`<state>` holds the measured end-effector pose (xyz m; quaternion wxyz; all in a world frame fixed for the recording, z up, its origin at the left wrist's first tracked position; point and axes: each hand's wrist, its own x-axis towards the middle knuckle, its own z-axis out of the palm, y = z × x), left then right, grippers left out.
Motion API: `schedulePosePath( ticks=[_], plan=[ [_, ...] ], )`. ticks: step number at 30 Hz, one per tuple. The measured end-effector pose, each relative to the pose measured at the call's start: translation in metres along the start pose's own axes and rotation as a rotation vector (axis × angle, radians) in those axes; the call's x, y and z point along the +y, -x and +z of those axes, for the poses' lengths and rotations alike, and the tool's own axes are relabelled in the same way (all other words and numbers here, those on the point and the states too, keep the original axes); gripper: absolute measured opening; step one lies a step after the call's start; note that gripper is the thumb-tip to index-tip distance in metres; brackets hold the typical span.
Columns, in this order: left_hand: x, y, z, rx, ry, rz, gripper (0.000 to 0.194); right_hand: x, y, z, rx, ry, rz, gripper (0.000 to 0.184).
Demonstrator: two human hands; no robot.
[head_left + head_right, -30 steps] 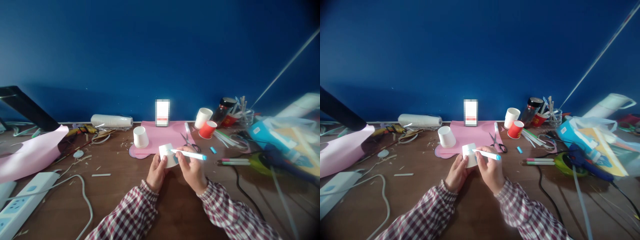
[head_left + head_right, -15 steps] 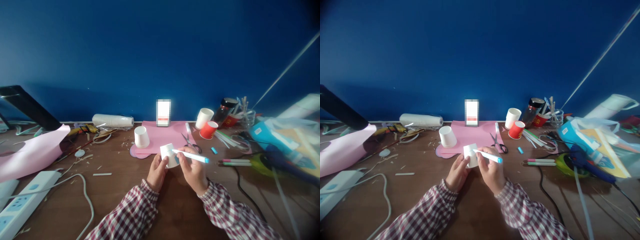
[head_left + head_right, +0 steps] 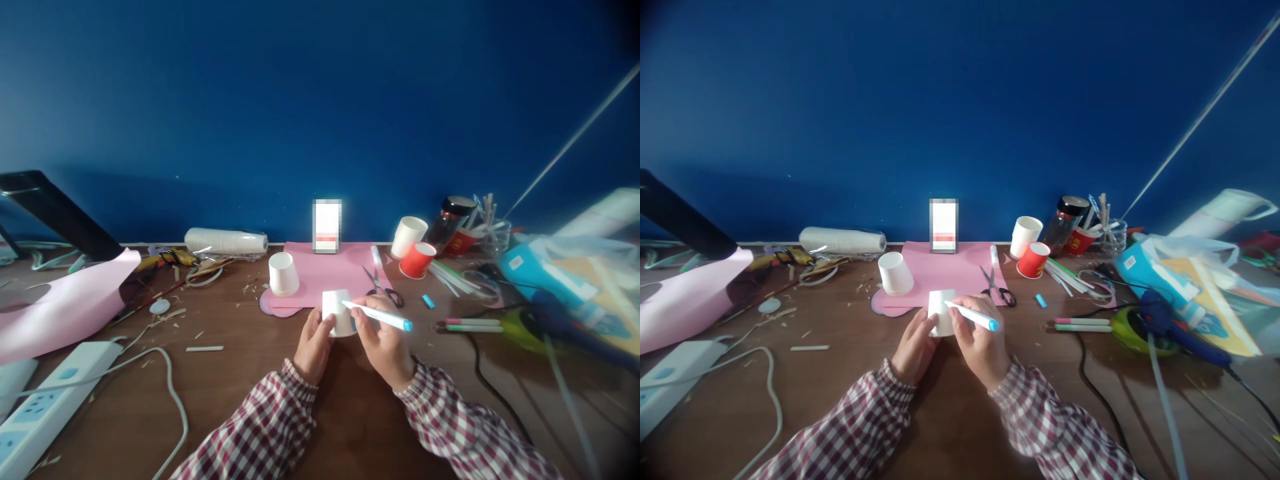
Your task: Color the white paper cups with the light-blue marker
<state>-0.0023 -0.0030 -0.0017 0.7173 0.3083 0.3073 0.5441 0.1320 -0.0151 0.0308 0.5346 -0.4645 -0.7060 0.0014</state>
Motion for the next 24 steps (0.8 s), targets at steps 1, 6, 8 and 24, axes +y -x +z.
schedulePosePath(
  ticks=[1, 6, 8, 24],
  plan=[
    [0.0005, 0.0000, 0.0002, -0.006, 0.004, -0.002, 0.036, -0.0003, 0.0001, 0.0000, -0.001, 0.000, -0.004, 0.008],
    [0.0007, -0.0001, 0.0003, -0.038, 0.003, 0.023, 0.035, -0.0015, 0.0009, 0.0004, -0.015, -0.006, -0.009, 0.009],
    [-0.0001, -0.0004, 0.0000, -0.039, 0.006, 0.037, 0.034, -0.0013, 0.0014, 0.0008, -0.019, -0.007, -0.005, 0.009],
    [-0.0043, -0.0016, -0.0022, -0.029, -0.008, 0.028, 0.038, 0.0005, 0.0007, 0.0016, -0.023, 0.014, 0.002, 0.009]
  ],
)
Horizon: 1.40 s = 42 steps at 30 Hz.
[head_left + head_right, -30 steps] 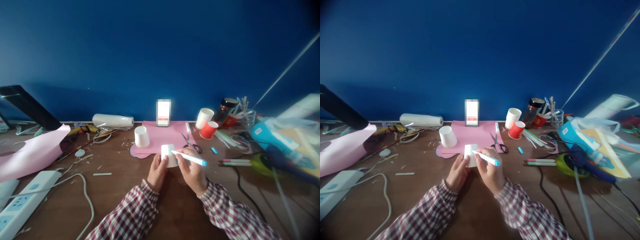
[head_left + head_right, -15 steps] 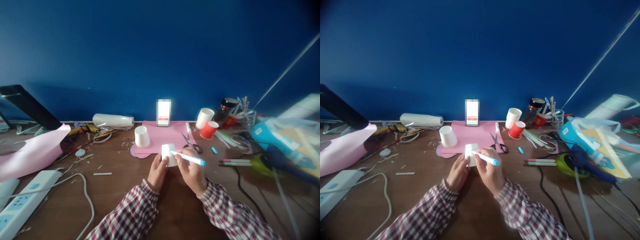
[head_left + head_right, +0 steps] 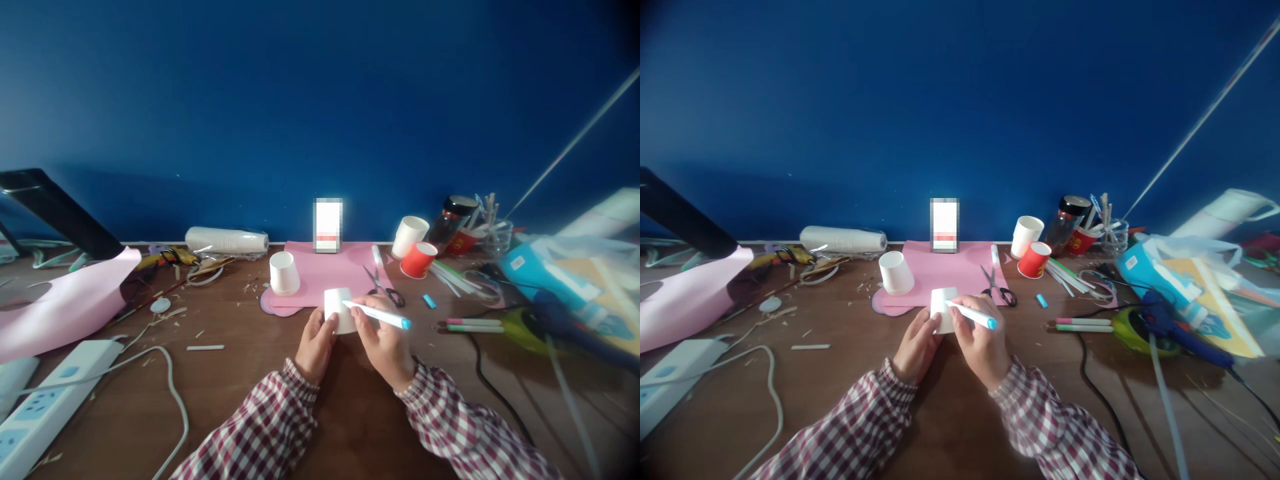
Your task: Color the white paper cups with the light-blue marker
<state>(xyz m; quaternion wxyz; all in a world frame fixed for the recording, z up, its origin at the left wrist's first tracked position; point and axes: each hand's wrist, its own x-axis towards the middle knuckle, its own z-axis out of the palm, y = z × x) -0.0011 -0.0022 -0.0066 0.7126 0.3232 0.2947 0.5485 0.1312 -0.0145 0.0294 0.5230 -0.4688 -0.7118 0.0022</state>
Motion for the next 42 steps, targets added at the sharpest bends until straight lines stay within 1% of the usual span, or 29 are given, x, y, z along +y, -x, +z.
schedulePosePath(
  ticks=[11, 21, 27, 32, 35, 39, 42],
  plan=[
    [0.0018, 0.0010, 0.0005, 0.001, -0.022, 0.004, 0.037, -0.0007, -0.0006, -0.0004, -0.018, 0.019, 0.012, 0.008],
    [0.0004, 0.0006, -0.0002, 0.014, -0.022, 0.017, 0.033, -0.0004, 0.0010, -0.0006, -0.034, 0.026, 0.010, 0.008],
    [0.0007, 0.0003, -0.0003, 0.000, 0.010, 0.016, 0.031, -0.0016, -0.0004, -0.0012, -0.055, 0.029, 0.016, 0.007],
    [0.0026, 0.0011, 0.0012, 0.015, 0.034, -0.001, 0.032, -0.0031, -0.0001, -0.0003, -0.067, 0.037, 0.028, 0.008],
    [0.0039, 0.0016, 0.0026, 0.019, 0.043, -0.006, 0.033, -0.0047, -0.0014, -0.0011, -0.053, 0.018, 0.042, 0.010],
    [0.0042, 0.0014, 0.0031, 0.018, 0.042, -0.013, 0.036, -0.0049, -0.0053, -0.0030, 0.003, -0.008, 0.100, 0.012],
    [0.0031, 0.0010, 0.0019, 0.008, 0.042, -0.022, 0.038, -0.0040, -0.0059, -0.0029, 0.006, -0.021, 0.121, 0.012]
  ],
)
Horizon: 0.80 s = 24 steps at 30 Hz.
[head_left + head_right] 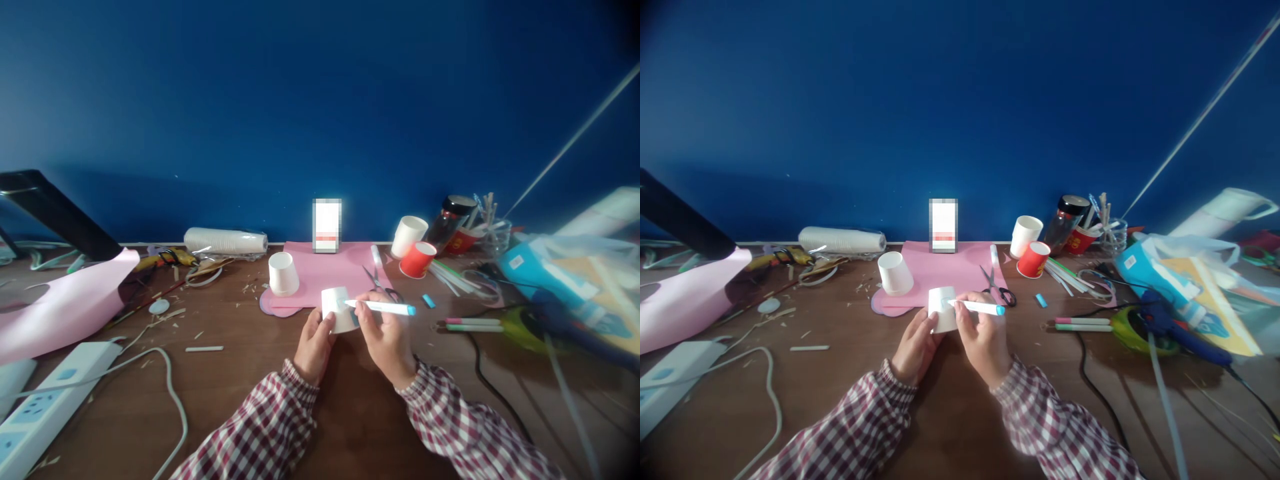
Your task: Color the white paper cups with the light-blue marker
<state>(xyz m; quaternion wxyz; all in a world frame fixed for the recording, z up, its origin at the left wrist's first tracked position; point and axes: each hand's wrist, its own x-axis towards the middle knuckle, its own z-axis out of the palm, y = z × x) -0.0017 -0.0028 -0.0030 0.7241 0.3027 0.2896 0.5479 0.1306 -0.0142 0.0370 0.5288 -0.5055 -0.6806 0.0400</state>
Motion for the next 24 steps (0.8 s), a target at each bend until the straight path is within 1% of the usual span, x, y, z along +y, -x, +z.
schedulePosePath(
  ticks=[7, 18, 24],
  plan=[
    [-0.0017, 0.0004, -0.0019, -0.018, -0.009, 0.002, 0.039, 0.0014, 0.0030, 0.0027, -0.030, 0.012, -0.018, 0.013],
    [-0.0006, 0.0003, -0.0003, -0.012, -0.013, -0.001, 0.037, 0.0018, 0.0025, 0.0024, -0.027, 0.037, -0.045, 0.012],
    [0.0024, 0.0015, 0.0022, -0.004, -0.003, -0.002, 0.037, 0.0026, 0.0011, 0.0012, -0.012, 0.032, -0.016, 0.013]
  ],
)
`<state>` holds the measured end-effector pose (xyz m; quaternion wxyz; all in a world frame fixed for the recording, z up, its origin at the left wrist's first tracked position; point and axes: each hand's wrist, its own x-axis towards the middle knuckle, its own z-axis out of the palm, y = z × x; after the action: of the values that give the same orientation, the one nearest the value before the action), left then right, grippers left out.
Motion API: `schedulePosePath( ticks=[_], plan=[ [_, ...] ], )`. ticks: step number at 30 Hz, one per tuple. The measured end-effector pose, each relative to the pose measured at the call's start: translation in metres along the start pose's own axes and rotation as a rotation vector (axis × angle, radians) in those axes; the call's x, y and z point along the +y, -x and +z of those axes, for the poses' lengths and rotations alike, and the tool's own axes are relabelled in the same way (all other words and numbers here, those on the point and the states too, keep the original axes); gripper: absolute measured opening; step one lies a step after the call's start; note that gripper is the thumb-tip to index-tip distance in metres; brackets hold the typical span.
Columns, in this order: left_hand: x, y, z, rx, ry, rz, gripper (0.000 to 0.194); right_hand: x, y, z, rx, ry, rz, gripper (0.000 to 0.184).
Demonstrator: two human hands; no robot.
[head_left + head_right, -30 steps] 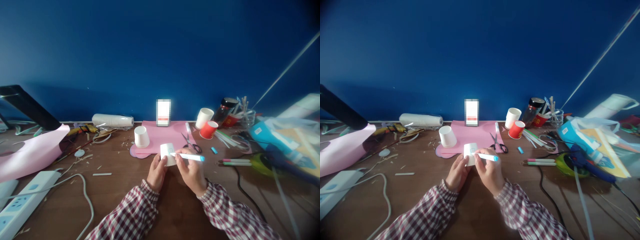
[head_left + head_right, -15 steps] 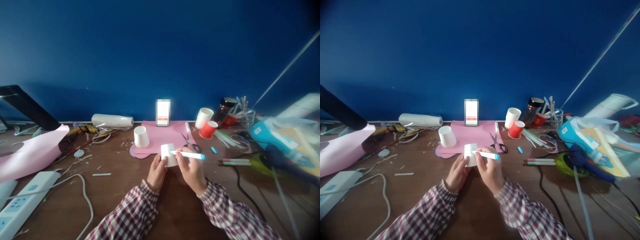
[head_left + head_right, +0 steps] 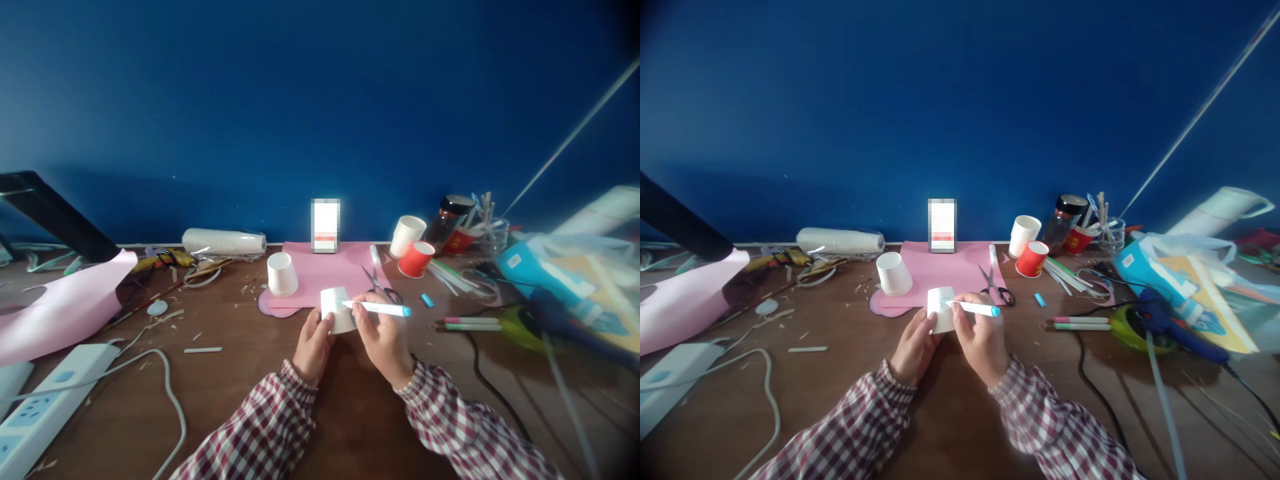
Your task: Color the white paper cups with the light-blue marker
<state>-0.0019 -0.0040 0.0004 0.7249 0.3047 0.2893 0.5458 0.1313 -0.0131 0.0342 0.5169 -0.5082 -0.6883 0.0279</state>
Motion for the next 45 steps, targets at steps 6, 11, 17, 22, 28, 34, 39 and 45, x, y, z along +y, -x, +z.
schedulePosePath(
  ticks=[6, 11, 17, 22, 28, 34, 39, 45],
  plan=[
    [-0.0009, 0.0002, -0.0007, 0.012, 0.022, -0.003, 0.035, 0.0018, -0.0008, -0.0004, 0.009, 0.003, -0.006, 0.012],
    [0.0000, 0.0000, 0.0002, 0.022, 0.039, -0.011, 0.035, 0.0012, -0.0005, 0.0002, 0.018, 0.007, -0.013, 0.012],
    [0.0017, 0.0009, 0.0013, 0.040, 0.048, -0.021, 0.036, 0.0002, -0.0011, -0.0010, 0.042, 0.015, -0.013, 0.011],
    [0.0001, 0.0000, 0.0001, 0.023, 0.056, -0.027, 0.036, 0.0007, 0.0013, -0.0009, 0.043, -0.014, 0.002, 0.009],
    [-0.0005, 0.0011, -0.0007, -0.002, 0.056, -0.016, 0.035, 0.0017, 0.0018, 0.0016, 0.040, -0.016, -0.010, 0.009],
    [0.0000, 0.0006, -0.0002, 0.016, 0.063, -0.020, 0.034, 0.0022, 0.0005, 0.0011, 0.044, -0.023, -0.009, 0.008],
    [-0.0020, -0.0007, -0.0020, 0.021, 0.069, -0.010, 0.034, 0.0013, 0.0008, -0.0003, 0.028, -0.017, -0.005, 0.009],
    [-0.0033, -0.0012, -0.0033, 0.022, 0.063, -0.010, 0.035, 0.0023, 0.0017, 0.0003, 0.013, -0.020, 0.006, 0.008]
  ],
)
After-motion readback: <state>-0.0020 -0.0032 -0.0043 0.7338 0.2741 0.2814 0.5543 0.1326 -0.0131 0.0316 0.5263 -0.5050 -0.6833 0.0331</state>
